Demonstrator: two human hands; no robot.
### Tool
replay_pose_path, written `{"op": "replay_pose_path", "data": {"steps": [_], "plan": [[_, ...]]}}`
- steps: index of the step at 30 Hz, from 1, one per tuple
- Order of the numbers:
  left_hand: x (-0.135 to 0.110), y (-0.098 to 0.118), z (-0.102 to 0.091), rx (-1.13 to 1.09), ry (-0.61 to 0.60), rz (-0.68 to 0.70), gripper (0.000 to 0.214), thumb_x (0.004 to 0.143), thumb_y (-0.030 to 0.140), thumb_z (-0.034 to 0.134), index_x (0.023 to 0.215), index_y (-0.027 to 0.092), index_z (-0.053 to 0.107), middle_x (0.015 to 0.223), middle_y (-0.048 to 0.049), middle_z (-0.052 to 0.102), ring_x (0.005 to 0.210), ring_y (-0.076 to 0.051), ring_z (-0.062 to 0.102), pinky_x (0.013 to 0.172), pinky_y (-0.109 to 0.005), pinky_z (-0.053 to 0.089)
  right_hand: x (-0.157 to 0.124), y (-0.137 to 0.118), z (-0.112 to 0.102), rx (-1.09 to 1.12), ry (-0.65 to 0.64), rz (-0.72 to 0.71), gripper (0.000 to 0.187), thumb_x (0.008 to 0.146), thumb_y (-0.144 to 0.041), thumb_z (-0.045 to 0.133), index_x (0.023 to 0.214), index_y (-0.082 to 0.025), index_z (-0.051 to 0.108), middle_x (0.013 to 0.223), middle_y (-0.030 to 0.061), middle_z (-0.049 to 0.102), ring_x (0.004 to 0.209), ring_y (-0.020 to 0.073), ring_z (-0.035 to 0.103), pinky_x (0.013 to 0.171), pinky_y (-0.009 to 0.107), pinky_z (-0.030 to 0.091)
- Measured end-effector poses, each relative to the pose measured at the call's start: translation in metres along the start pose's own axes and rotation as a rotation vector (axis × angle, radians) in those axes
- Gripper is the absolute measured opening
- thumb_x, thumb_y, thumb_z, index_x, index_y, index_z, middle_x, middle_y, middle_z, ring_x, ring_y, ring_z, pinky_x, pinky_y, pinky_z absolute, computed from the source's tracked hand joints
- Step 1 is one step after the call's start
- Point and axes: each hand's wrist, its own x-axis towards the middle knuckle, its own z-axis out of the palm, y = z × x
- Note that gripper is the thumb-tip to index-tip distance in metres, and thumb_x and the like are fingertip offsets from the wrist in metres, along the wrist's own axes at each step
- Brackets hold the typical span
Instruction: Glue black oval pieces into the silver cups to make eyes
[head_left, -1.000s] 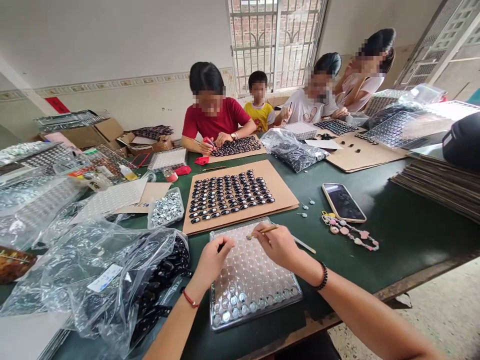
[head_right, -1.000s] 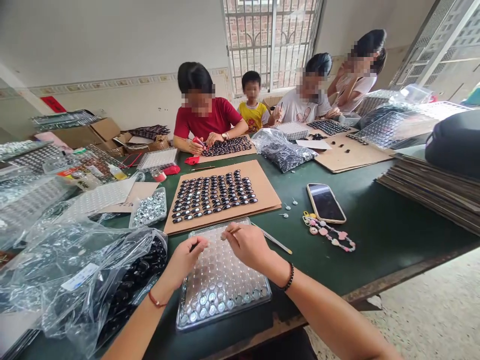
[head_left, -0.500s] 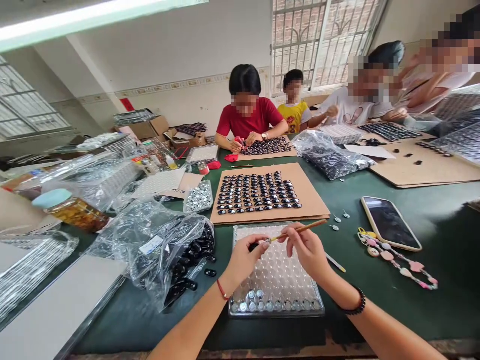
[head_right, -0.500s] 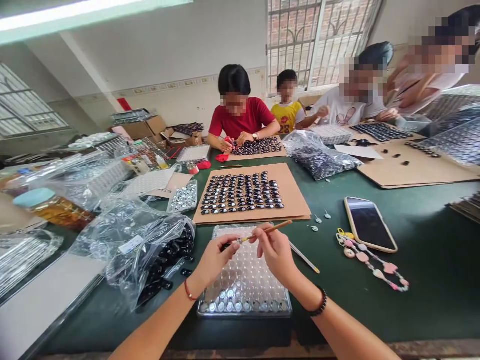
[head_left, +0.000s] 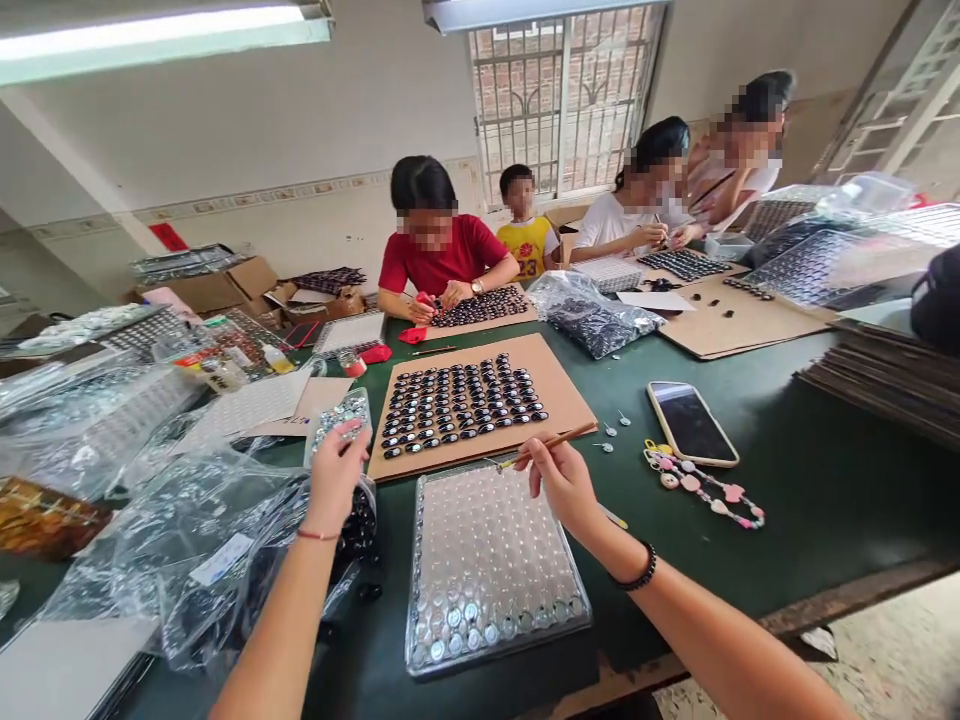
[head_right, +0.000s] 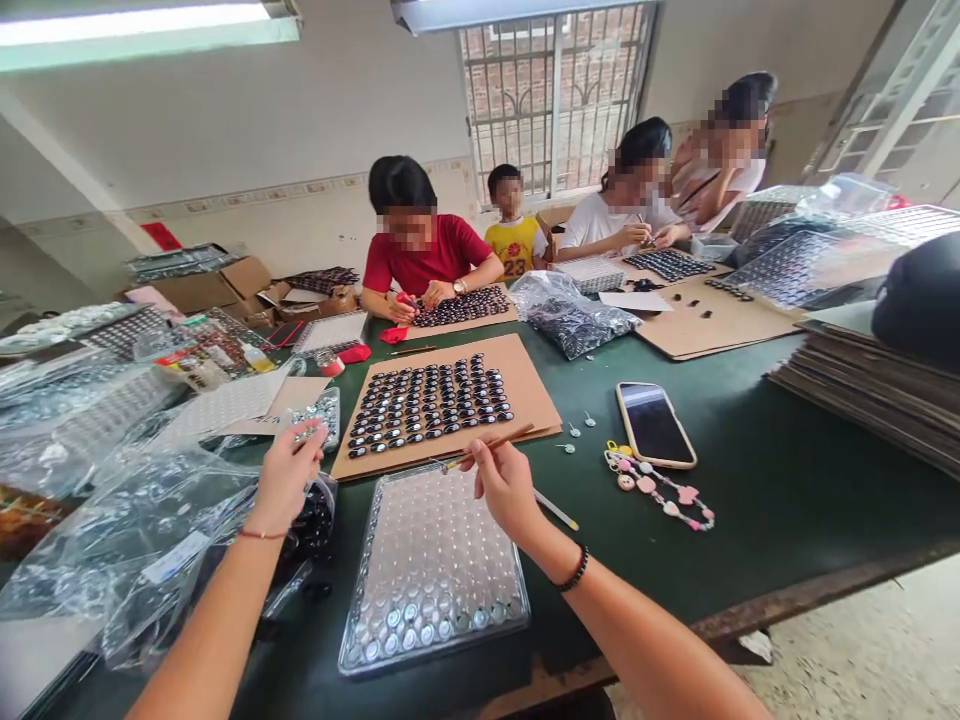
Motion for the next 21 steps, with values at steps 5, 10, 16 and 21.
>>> {"op": "replay_pose_path", "data": {"steps": [5, 10, 16, 21], "plan": [[-0.09, 0.003, 0.035, 0.022, -0.543, 0.019, 0.027, 0.067, 0.042, 0.06, 0.064, 0.015, 0.06, 0.053, 0.0017, 0.053, 0.05, -0.01, 0.046, 0.049, -0.021, 0.035, -0.008, 0.001, 0.004, -0.068, -0.06, -0.049, 0.027, 0.091, -0.038, 0.042, 0.078, -0.016, 0.048, 0.065, 0.0003, 0.053, 0.04, 0.0074, 0.043, 0.038, 0.018, 0.032], [-0.117, 0.013, 0.038, 0.067, -0.67, 0.052, 0.023, 0.066, 0.038, 0.063, 0.074, 0.016, 0.064, 0.061, 0.0004, 0.059, 0.05, -0.01, 0.043, 0.048, -0.021, 0.033, -0.027, -0.006, 0.012, -0.288, -0.227, -0.208, 0.02, 0.091, -0.029, 0.043, 0.078, -0.017, 0.051, 0.066, 0.001, 0.052, 0.052, 0.011, 0.048, 0.05, 0.021, 0.037], [-0.117, 0.014, 0.032, 0.048, -0.646, 0.023, 0.028, 0.072, 0.039, 0.056, 0.085, 0.017, 0.066, 0.067, -0.0015, 0.062, 0.055, -0.012, 0.048, 0.052, -0.022, 0.035, -0.037, -0.007, 0.012, -0.329, -0.364, -0.314, 0.018, 0.093, -0.025, 0.036, 0.087, -0.018, 0.051, 0.068, 0.0014, 0.052, 0.059, 0.0128, 0.049, 0.056, 0.024, 0.037], [-0.121, 0.014, 0.035, 0.054, -0.705, 0.022, 0.03, 0.066, 0.036, 0.063, 0.089, 0.017, 0.067, 0.067, 0.0001, 0.062, 0.05, -0.009, 0.041, 0.05, -0.021, 0.034, -0.039, -0.004, 0.012, -0.443, -0.407, -0.364, 0.021, 0.095, -0.026, 0.032, 0.088, -0.017, 0.05, 0.07, 0.0022, 0.053, 0.061, 0.0144, 0.05, 0.056, 0.025, 0.036]]}}
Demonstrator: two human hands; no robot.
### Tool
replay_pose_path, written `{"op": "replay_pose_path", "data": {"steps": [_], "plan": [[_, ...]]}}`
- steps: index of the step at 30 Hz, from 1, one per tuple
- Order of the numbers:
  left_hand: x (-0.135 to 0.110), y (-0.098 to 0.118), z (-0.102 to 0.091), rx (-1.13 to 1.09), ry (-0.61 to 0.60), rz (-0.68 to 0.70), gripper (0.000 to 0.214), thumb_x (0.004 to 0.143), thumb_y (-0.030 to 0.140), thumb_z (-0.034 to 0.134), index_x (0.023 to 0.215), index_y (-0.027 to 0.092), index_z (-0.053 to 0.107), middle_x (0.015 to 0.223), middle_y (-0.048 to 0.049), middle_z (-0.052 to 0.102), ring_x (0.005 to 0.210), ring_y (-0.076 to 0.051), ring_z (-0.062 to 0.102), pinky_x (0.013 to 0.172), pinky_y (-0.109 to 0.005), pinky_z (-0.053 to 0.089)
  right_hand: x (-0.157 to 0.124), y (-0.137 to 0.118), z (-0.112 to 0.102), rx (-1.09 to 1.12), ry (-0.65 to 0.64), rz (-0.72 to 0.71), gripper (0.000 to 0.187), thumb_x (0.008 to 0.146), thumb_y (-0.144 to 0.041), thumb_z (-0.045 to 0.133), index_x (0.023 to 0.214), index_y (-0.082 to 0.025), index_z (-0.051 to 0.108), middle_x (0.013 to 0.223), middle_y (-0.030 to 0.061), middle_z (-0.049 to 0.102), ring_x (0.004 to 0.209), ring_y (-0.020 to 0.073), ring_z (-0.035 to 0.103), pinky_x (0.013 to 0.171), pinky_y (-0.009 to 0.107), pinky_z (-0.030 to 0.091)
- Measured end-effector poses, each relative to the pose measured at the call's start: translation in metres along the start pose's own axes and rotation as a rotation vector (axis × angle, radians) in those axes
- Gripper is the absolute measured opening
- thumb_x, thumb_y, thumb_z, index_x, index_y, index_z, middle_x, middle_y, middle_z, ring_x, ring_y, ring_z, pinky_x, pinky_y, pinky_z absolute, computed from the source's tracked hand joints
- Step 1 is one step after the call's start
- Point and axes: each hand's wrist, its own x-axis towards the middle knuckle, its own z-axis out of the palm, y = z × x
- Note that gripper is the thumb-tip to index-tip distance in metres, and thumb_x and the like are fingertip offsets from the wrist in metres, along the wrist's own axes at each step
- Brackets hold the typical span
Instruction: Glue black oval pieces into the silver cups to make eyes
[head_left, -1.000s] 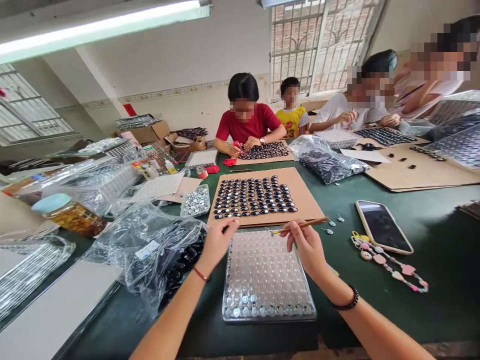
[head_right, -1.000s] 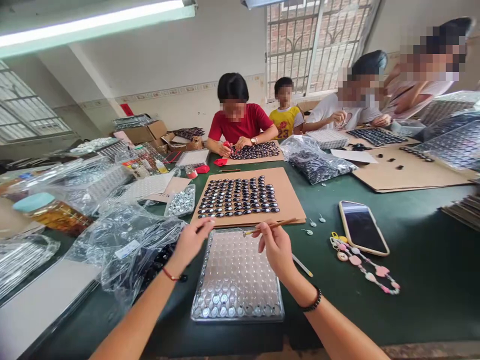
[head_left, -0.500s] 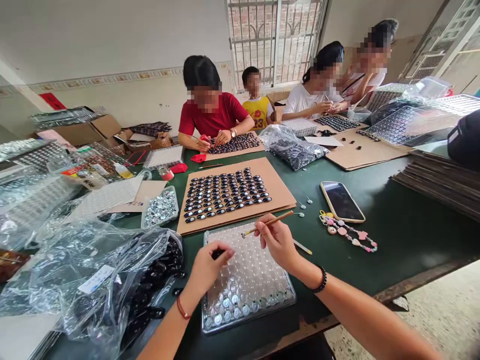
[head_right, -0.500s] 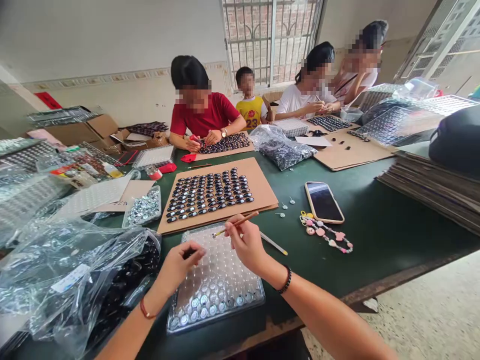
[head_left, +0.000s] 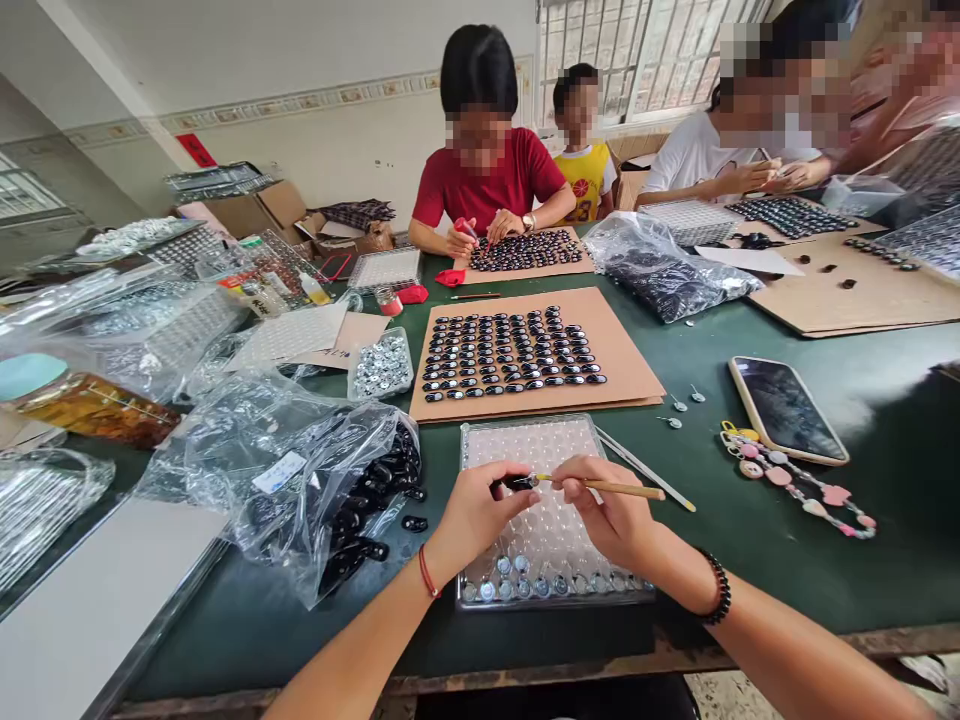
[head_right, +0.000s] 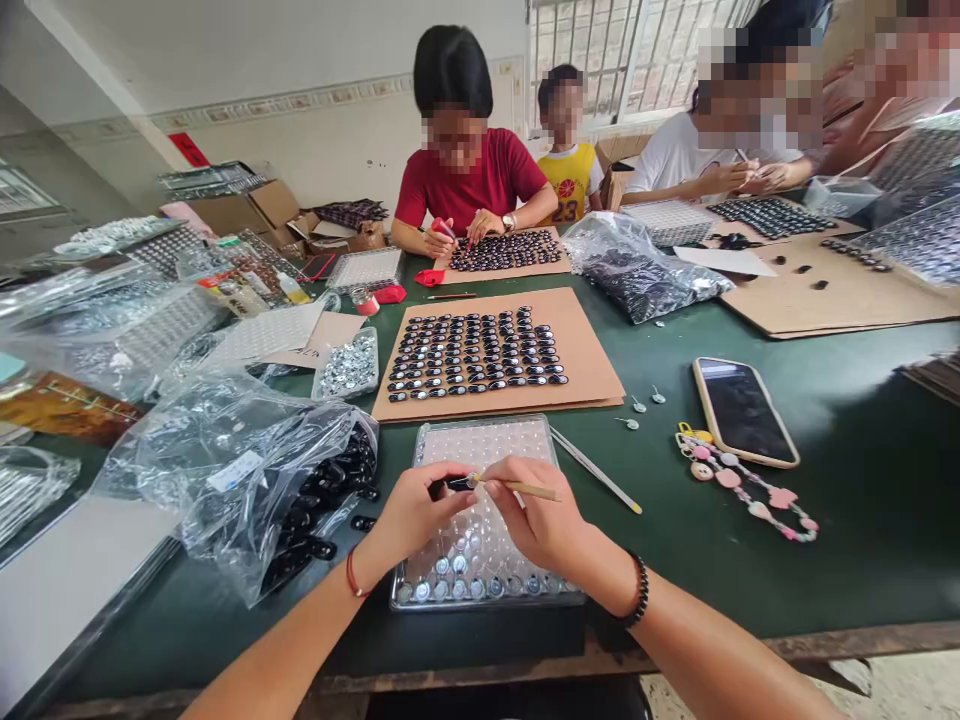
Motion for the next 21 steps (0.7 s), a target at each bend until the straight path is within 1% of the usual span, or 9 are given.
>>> {"op": "replay_pose_path", "data": {"steps": [3, 6, 12, 17, 21], "plan": [[-0.0009, 0.0018, -0.0007, -0.015, -0.013, -0.009, 0.032, 0.066, 0.035, 0.063, 0.094, 0.02, 0.066, 0.067, 0.0011, 0.061, 0.05, -0.009, 0.039, 0.05, -0.02, 0.033, -0.0004, 0.0002, 0.0017, -0.077, -0.061, -0.017, 0.021, 0.095, -0.025, 0.031, 0.086, -0.017, 0.049, 0.07, 0.0021, 0.054, 0.06, 0.0146, 0.049, 0.056, 0.026, 0.035], [-0.0016, 0.0041, -0.001, -0.015, -0.016, -0.018, 0.031, 0.067, 0.034, 0.062, 0.094, 0.019, 0.067, 0.067, 0.0007, 0.061, 0.051, -0.009, 0.039, 0.05, -0.02, 0.033, -0.0004, 0.0002, 0.0035, -0.126, -0.101, -0.061, 0.021, 0.095, -0.022, 0.03, 0.085, -0.017, 0.048, 0.07, 0.0025, 0.054, 0.059, 0.0151, 0.049, 0.056, 0.026, 0.035], [-0.0017, 0.005, 0.001, -0.039, -0.037, -0.025, 0.032, 0.068, 0.034, 0.062, 0.095, 0.019, 0.067, 0.07, -0.0005, 0.062, 0.05, -0.009, 0.04, 0.05, -0.02, 0.035, -0.0009, 0.001, 0.0051, -0.166, -0.121, -0.109, 0.019, 0.094, -0.018, 0.03, 0.085, -0.017, 0.048, 0.072, 0.0044, 0.056, 0.059, 0.0156, 0.048, 0.056, 0.027, 0.035], [-0.0008, 0.0012, 0.0014, -0.034, -0.039, -0.001, 0.033, 0.067, 0.038, 0.063, 0.094, 0.019, 0.067, 0.064, 0.0003, 0.06, 0.05, -0.009, 0.039, 0.049, -0.02, 0.033, -0.0018, 0.0021, 0.0064, -0.193, -0.121, -0.134, 0.019, 0.094, -0.019, 0.032, 0.083, -0.017, 0.047, 0.069, 0.004, 0.055, 0.057, 0.0156, 0.047, 0.055, 0.027, 0.035], [-0.0014, 0.0008, 0.0004, -0.07, -0.052, 0.006, 0.035, 0.069, 0.042, 0.06, 0.094, 0.019, 0.067, 0.07, -0.001, 0.062, 0.053, -0.01, 0.042, 0.051, -0.02, 0.034, -0.0027, 0.0015, 0.0053, -0.182, -0.132, -0.146, 0.016, 0.093, -0.018, 0.033, 0.086, -0.017, 0.047, 0.072, 0.0044, 0.056, 0.06, 0.016, 0.048, 0.056, 0.028, 0.035]]}}
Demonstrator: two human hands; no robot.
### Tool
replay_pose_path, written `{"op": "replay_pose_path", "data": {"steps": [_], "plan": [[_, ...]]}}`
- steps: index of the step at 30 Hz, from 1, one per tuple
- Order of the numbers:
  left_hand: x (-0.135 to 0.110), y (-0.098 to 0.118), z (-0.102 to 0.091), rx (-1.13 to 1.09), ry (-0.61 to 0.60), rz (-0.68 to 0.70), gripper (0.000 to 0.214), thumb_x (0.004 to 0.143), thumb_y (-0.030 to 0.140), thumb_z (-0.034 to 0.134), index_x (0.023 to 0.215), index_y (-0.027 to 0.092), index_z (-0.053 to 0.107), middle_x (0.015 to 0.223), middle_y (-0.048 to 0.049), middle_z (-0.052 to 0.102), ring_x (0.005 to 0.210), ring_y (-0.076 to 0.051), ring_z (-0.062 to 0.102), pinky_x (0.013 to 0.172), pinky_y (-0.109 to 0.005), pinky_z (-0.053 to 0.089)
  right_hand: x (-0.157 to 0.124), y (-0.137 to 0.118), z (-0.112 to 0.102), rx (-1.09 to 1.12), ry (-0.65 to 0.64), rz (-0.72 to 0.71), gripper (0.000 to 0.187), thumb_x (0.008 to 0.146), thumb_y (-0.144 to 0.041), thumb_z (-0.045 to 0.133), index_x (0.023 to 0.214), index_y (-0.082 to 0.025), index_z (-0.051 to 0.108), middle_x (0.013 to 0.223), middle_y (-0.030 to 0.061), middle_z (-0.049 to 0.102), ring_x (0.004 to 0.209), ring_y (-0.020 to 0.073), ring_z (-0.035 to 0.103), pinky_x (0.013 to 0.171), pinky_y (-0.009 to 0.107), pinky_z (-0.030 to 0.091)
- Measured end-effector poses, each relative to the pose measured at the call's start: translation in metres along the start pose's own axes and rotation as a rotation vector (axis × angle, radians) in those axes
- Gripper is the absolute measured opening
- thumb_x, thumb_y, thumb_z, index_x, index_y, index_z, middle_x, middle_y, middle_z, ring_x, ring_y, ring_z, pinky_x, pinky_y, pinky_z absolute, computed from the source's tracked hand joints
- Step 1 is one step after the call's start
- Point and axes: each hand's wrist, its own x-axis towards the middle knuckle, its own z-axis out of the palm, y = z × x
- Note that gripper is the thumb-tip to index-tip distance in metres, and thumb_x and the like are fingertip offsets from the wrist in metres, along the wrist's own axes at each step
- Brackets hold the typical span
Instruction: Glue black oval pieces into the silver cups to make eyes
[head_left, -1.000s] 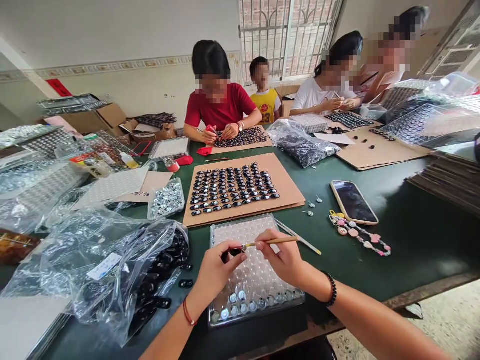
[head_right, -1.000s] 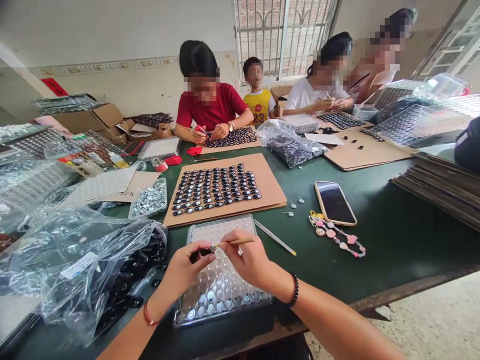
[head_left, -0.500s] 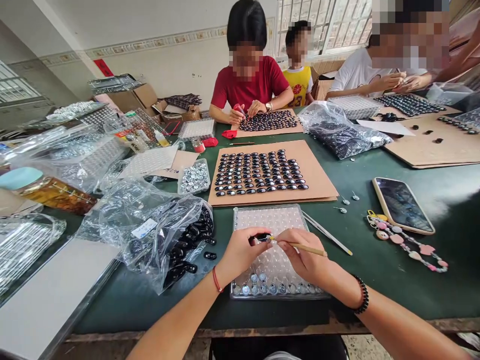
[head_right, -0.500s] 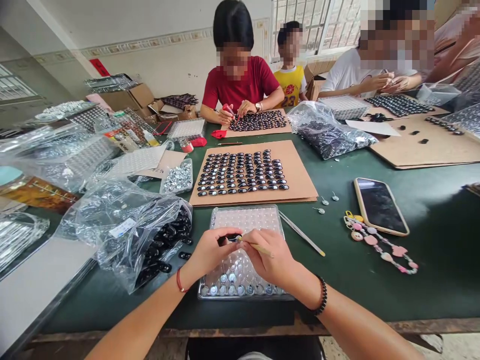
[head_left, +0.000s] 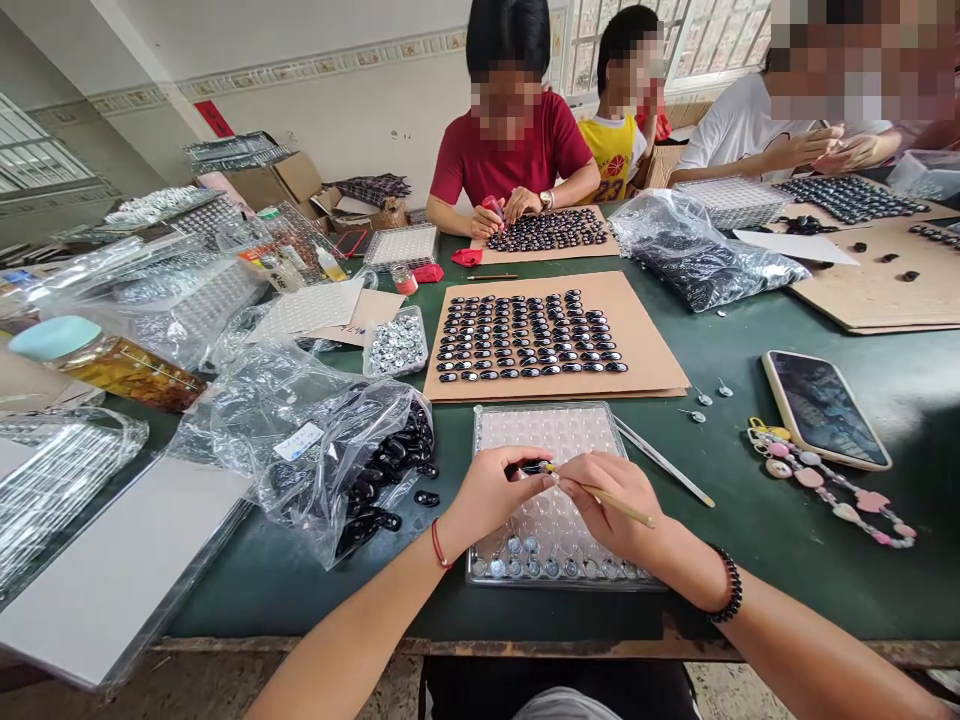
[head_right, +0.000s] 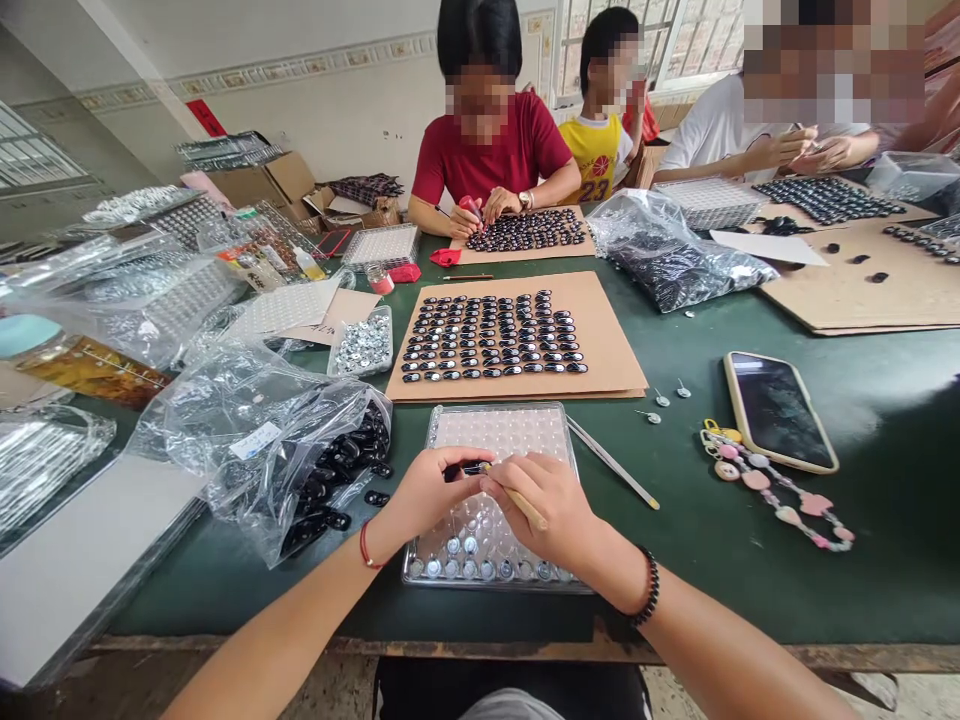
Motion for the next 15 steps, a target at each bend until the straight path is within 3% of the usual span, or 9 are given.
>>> {"op": "replay_pose_path", "data": {"steps": [6, 11, 13, 15], "plan": [[-0.0012, 0.002, 0.0018, 0.01, 0.015, 0.005, 0.03, 0.072, 0.038, 0.056, 0.092, 0.018, 0.067, 0.071, -0.0015, 0.063, 0.053, -0.011, 0.044, 0.051, -0.021, 0.036, -0.0009, 0.0001, 0.0019, -0.001, -0.016, -0.014, 0.016, 0.093, -0.017, 0.034, 0.085, -0.017, 0.048, 0.073, 0.0049, 0.056, 0.061, 0.016, 0.049, 0.058, 0.028, 0.037], [-0.0004, 0.0021, 0.0027, 0.033, 0.053, 0.015, 0.021, 0.072, 0.03, 0.056, 0.085, 0.018, 0.067, 0.084, -0.0033, 0.067, 0.066, -0.015, 0.054, 0.061, -0.024, 0.041, 0.0, -0.0052, 0.003, -0.028, -0.056, -0.005, 0.02, 0.093, -0.02, 0.032, 0.083, -0.017, 0.048, 0.073, 0.0068, 0.055, 0.063, 0.0175, 0.05, 0.059, 0.03, 0.039], [-0.0002, 0.0024, 0.0027, 0.019, 0.028, 0.024, 0.02, 0.072, 0.03, 0.056, 0.083, 0.018, 0.067, 0.081, -0.0031, 0.067, 0.068, -0.016, 0.055, 0.061, -0.024, 0.04, 0.0029, -0.0064, 0.0019, 0.061, -0.038, 0.07, 0.022, 0.093, -0.023, 0.031, 0.081, -0.017, 0.048, 0.071, 0.0061, 0.055, 0.062, 0.0171, 0.05, 0.058, 0.029, 0.039], [-0.0005, 0.0032, 0.0033, 0.004, -0.008, 0.025, 0.021, 0.072, 0.033, 0.055, 0.082, 0.017, 0.067, 0.074, -0.0031, 0.066, 0.064, -0.016, 0.054, 0.057, -0.024, 0.039, 0.0073, -0.0044, 0.0011, 0.275, 0.012, 0.253, 0.025, 0.094, -0.029, 0.031, 0.077, -0.017, 0.047, 0.066, 0.0036, 0.052, 0.058, 0.0154, 0.05, 0.055, 0.026, 0.039]]}}
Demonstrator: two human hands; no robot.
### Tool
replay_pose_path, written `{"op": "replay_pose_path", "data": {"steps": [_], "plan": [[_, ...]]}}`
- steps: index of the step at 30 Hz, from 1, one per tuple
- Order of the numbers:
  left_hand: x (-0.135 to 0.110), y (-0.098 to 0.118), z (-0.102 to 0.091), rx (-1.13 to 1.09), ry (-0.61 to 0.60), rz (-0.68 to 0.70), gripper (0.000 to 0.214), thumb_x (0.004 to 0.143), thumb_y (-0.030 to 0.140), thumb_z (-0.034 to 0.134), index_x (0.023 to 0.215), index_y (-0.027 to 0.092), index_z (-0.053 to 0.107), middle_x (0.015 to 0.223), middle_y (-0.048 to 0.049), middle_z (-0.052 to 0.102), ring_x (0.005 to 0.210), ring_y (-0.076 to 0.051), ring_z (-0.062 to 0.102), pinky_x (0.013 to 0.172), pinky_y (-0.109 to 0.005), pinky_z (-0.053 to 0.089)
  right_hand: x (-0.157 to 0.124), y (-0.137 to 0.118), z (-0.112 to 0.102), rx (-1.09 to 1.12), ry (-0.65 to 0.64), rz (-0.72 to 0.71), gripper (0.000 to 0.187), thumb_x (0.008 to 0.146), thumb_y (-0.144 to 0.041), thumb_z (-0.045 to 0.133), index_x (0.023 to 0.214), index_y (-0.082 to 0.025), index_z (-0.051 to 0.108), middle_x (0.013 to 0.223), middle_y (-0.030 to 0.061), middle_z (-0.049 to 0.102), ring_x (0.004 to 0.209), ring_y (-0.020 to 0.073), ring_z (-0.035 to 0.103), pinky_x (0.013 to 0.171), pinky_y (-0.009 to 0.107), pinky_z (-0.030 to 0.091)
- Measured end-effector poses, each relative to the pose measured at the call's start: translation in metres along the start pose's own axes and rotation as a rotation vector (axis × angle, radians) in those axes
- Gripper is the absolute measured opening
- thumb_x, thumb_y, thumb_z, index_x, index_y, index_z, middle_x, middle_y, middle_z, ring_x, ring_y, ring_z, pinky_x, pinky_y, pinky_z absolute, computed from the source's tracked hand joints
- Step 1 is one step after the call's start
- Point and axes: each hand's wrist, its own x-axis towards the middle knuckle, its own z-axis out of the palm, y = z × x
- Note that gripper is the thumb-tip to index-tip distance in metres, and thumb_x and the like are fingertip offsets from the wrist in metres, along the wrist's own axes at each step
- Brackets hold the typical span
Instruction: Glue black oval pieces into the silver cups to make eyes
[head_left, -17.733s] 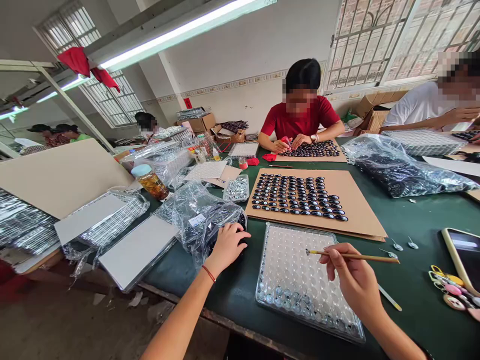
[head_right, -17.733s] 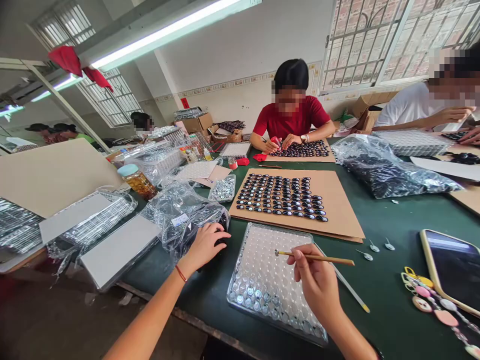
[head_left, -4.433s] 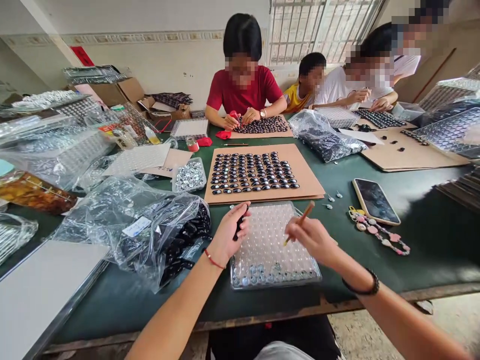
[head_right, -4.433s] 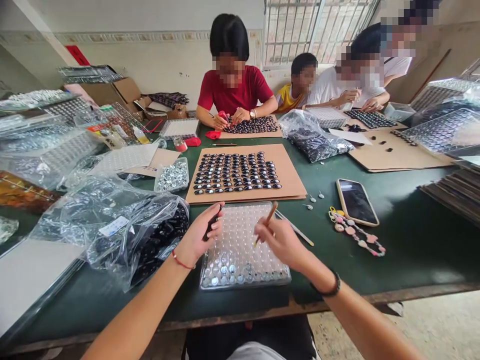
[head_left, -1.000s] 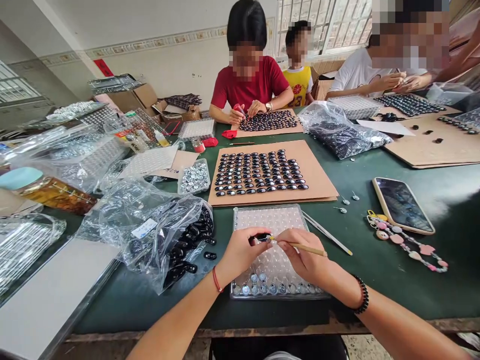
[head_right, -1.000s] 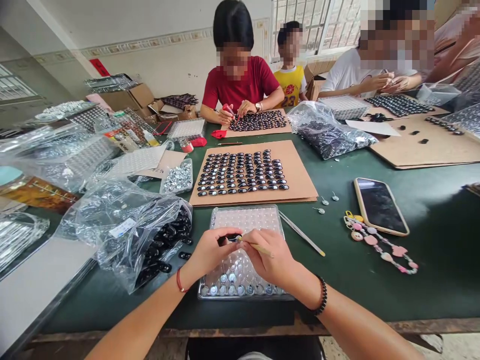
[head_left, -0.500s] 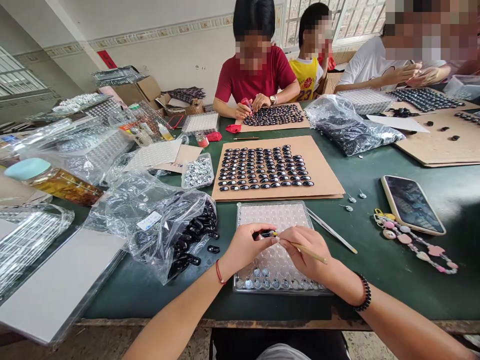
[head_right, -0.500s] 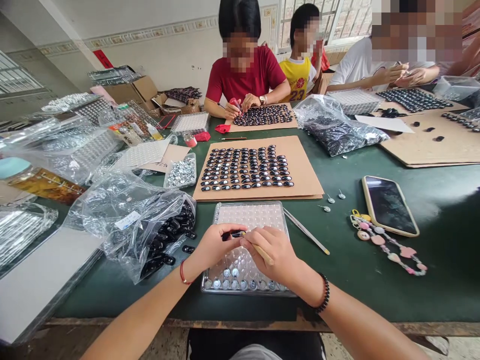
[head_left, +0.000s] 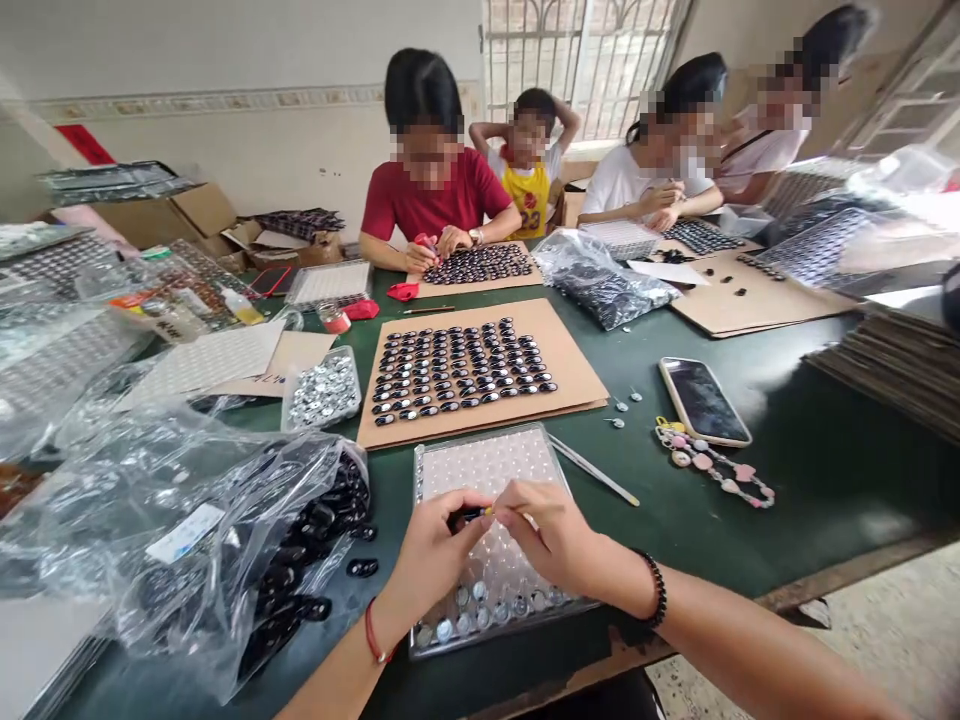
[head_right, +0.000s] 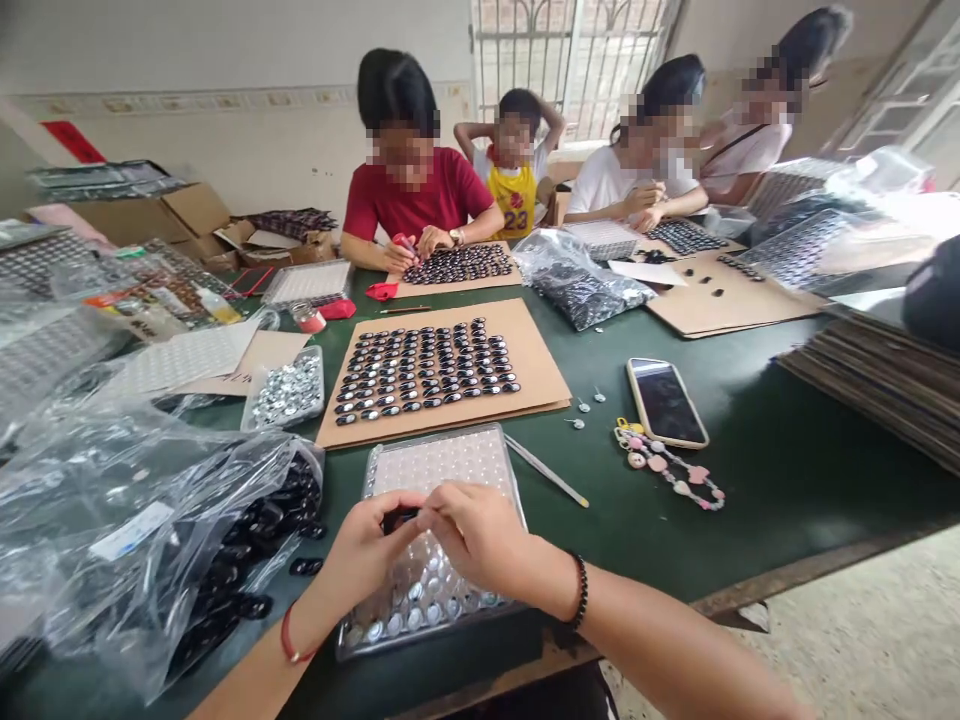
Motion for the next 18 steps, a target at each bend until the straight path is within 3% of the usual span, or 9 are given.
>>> {"op": "replay_pose_path", "data": {"steps": [3, 5, 8, 12, 16, 18], "plan": [[-0.001, 0.002, 0.001, 0.021, -0.025, -0.038, 0.022, 0.071, 0.035, 0.057, 0.082, 0.018, 0.066, 0.073, -0.0035, 0.066, 0.064, -0.017, 0.055, 0.054, -0.024, 0.038, 0.009, 0.007, -0.001, 0.455, 0.107, 0.305, 0.035, 0.092, -0.04, 0.03, 0.067, -0.018, 0.04, 0.056, -0.0008, 0.045, 0.048, 0.0122, 0.046, 0.045, 0.022, 0.038], [-0.001, 0.003, 0.001, 0.053, -0.012, -0.068, 0.023, 0.07, 0.036, 0.058, 0.084, 0.019, 0.067, 0.077, -0.0036, 0.066, 0.068, -0.019, 0.056, 0.056, -0.025, 0.039, 0.013, 0.014, 0.0, 0.625, 0.153, 0.401, 0.04, 0.09, -0.046, 0.031, 0.062, -0.018, 0.036, 0.055, -0.0024, 0.04, 0.042, 0.0101, 0.042, 0.039, 0.02, 0.035], [0.001, 0.003, 0.0, 0.063, 0.02, -0.074, 0.026, 0.07, 0.038, 0.058, 0.087, 0.021, 0.067, 0.078, -0.0035, 0.066, 0.07, -0.02, 0.057, 0.06, -0.026, 0.041, 0.014, 0.017, 0.003, 0.477, 0.158, 0.415, 0.033, 0.084, -0.04, 0.045, 0.062, -0.017, 0.04, 0.056, -0.0035, 0.04, 0.043, 0.0085, 0.038, 0.038, 0.018, 0.029], [0.001, 0.003, 0.001, 0.036, 0.02, -0.033, 0.028, 0.07, 0.036, 0.058, 0.091, 0.02, 0.066, 0.08, -0.004, 0.066, 0.068, -0.019, 0.055, 0.06, -0.027, 0.041, 0.011, 0.01, 0.005, 0.344, 0.034, 0.383, 0.006, 0.076, -0.017, 0.055, 0.079, -0.017, 0.05, 0.071, -0.0017, 0.053, 0.059, 0.0113, 0.05, 0.049, 0.018, 0.038], [-0.001, 0.004, 0.003, -0.038, 0.058, -0.058, 0.029, 0.064, 0.029, 0.063, 0.091, 0.02, 0.065, 0.08, -0.0031, 0.064, 0.057, -0.014, 0.049, 0.055, -0.025, 0.04, 0.01, 0.007, 0.002, 0.39, -0.009, 0.372, 0.015, 0.072, -0.011, 0.058, 0.085, -0.017, 0.056, 0.079, 0.0006, 0.058, 0.074, 0.0151, 0.055, 0.061, 0.022, 0.044], [-0.001, 0.005, -0.001, -0.244, 0.087, -0.112, 0.034, 0.062, 0.025, 0.066, 0.096, 0.02, 0.062, 0.074, -0.0002, 0.059, 0.051, -0.01, 0.044, 0.048, -0.021, 0.036, 0.015, 0.013, -0.005, 0.38, 0.013, 0.372, 0.017, 0.071, -0.013, 0.059, 0.088, -0.017, 0.058, 0.078, 0.0012, 0.059, 0.071, 0.0149, 0.055, 0.058, 0.022, 0.043]]}}
